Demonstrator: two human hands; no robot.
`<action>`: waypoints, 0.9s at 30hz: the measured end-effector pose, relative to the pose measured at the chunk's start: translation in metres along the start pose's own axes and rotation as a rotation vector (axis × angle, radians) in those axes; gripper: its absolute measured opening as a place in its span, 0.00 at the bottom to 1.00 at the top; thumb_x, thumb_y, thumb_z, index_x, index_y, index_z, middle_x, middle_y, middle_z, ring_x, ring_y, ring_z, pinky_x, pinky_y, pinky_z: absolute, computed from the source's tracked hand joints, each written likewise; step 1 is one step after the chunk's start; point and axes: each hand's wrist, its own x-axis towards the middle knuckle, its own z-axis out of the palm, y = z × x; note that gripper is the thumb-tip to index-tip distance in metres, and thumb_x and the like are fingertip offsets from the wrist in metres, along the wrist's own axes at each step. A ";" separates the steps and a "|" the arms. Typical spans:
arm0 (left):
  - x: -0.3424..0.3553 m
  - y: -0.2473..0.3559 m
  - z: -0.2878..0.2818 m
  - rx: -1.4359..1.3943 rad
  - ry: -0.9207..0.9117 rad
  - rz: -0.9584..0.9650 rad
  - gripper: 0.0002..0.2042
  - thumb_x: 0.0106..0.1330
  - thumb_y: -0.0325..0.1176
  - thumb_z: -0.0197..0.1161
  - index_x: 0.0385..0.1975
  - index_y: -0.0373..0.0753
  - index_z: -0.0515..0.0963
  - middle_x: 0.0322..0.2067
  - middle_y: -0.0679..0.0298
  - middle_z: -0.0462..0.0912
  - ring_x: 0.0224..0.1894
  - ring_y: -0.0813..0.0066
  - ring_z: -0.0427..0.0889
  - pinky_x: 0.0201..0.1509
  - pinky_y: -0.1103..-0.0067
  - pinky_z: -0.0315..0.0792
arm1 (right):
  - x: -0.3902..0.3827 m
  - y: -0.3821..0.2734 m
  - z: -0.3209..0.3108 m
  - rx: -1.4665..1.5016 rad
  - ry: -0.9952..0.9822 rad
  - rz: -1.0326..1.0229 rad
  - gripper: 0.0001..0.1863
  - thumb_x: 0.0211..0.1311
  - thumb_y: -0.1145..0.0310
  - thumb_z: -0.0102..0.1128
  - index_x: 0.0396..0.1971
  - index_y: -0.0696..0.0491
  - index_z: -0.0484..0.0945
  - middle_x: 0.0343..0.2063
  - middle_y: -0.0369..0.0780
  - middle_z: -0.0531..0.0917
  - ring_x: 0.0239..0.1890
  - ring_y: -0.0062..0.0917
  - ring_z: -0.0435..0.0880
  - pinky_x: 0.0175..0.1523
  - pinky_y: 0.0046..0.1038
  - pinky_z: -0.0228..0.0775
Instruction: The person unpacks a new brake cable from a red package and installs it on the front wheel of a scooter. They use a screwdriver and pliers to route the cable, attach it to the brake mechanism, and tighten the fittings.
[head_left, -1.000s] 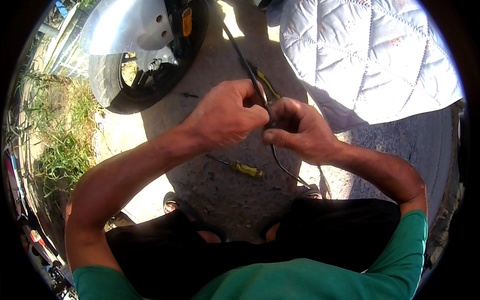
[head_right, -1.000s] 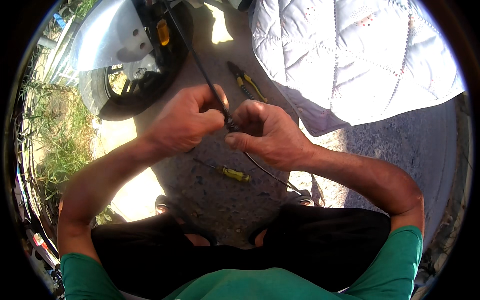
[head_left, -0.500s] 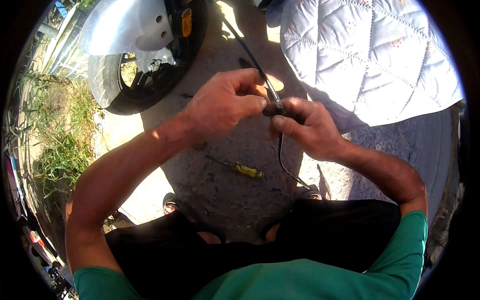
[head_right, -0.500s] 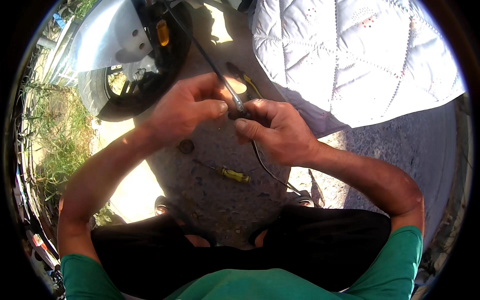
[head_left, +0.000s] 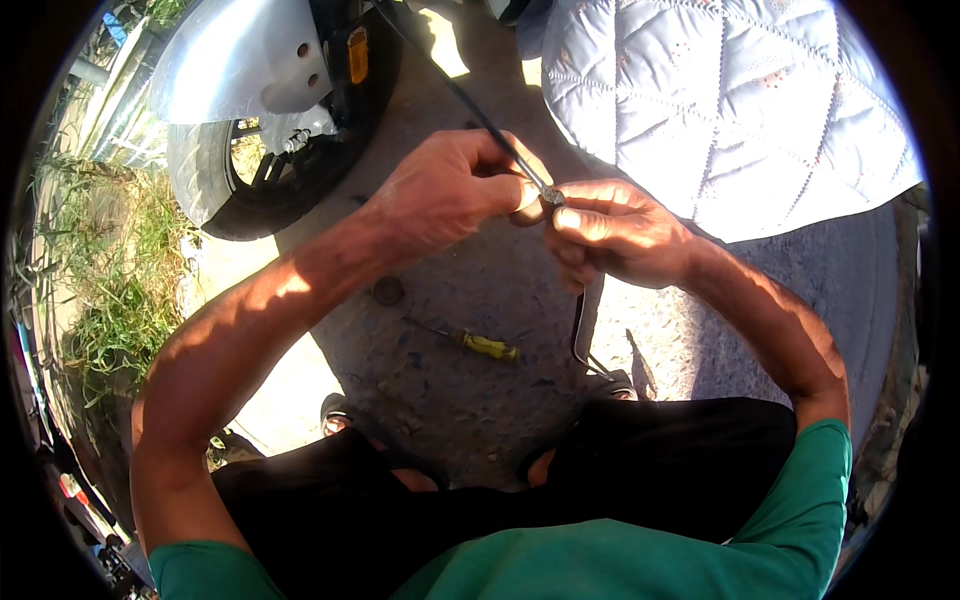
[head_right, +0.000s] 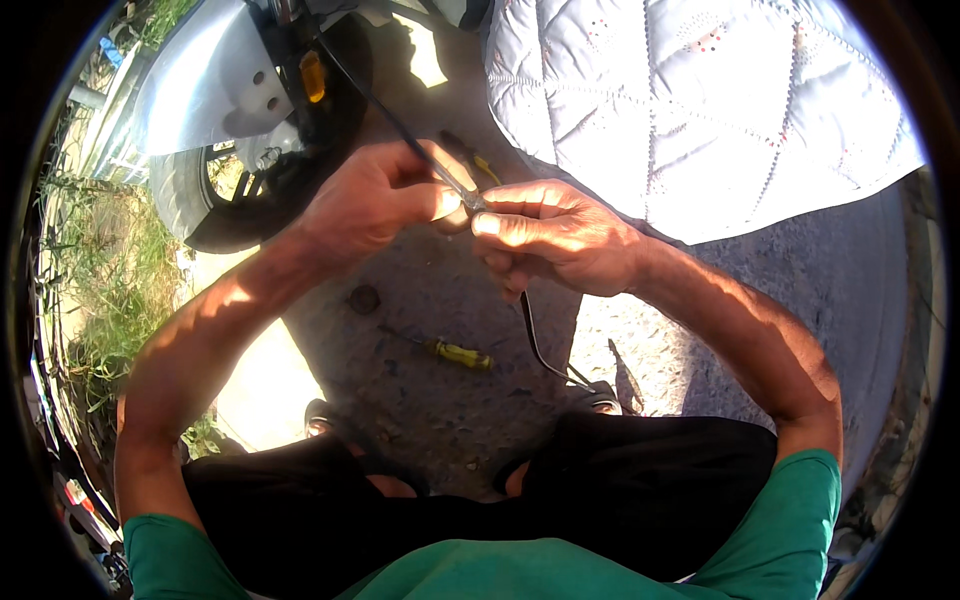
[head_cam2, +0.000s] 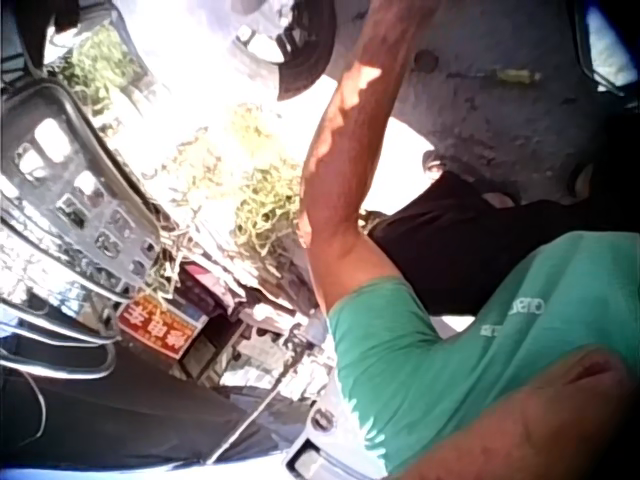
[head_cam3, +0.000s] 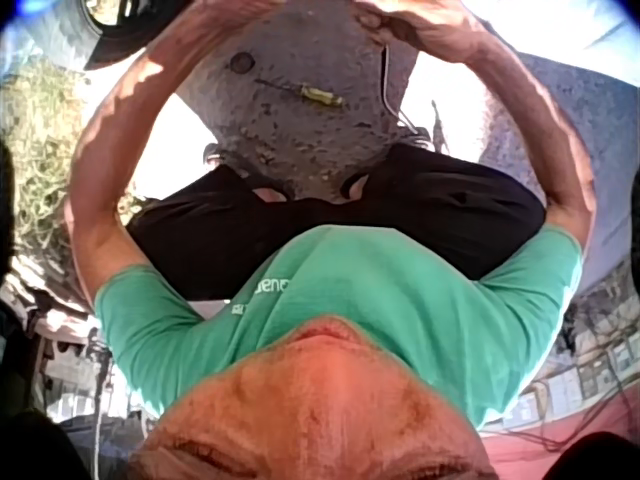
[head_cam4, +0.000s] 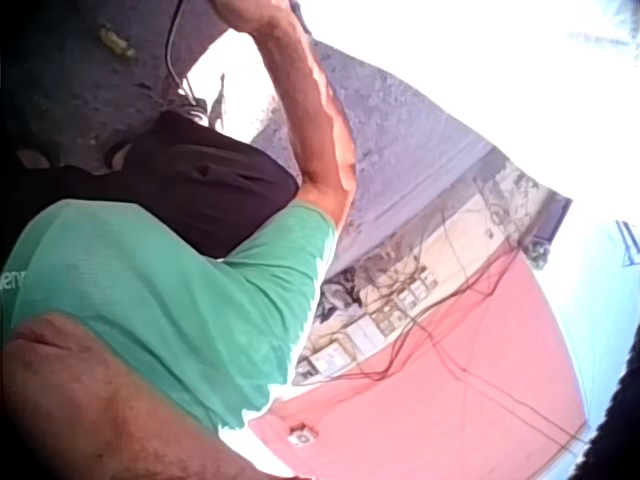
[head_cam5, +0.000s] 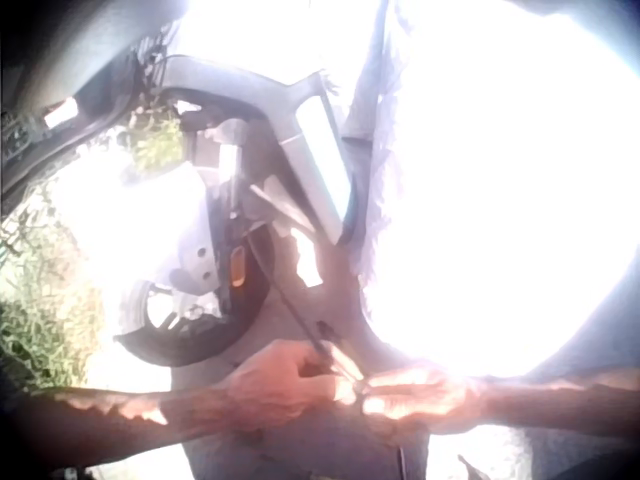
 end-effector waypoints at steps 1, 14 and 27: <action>0.001 0.001 0.001 -0.002 0.009 0.006 0.10 0.61 0.33 0.60 0.36 0.34 0.81 0.29 0.67 0.83 0.34 0.82 0.78 0.41 0.81 0.71 | 0.000 0.001 -0.001 0.003 -0.002 -0.015 0.15 0.73 0.59 0.52 0.43 0.57 0.73 0.25 0.33 0.72 0.29 0.19 0.75 0.37 0.26 0.73; 0.005 -0.002 0.010 0.120 0.121 0.102 0.05 0.60 0.31 0.55 0.30 0.38 0.76 0.21 0.70 0.75 0.26 0.82 0.71 0.33 0.78 0.67 | -0.003 0.014 0.005 -0.220 0.332 -0.139 0.14 0.71 0.60 0.56 0.44 0.55 0.74 0.27 0.37 0.77 0.29 0.22 0.79 0.38 0.28 0.75; 0.002 -0.005 0.008 -0.123 -0.132 0.213 0.03 0.66 0.25 0.52 0.35 0.37 0.73 0.32 0.69 0.77 0.34 0.81 0.75 0.45 0.79 0.70 | -0.007 0.002 0.000 0.101 -0.055 0.008 0.16 0.73 0.58 0.52 0.48 0.55 0.76 0.23 0.35 0.76 0.24 0.19 0.75 0.34 0.25 0.70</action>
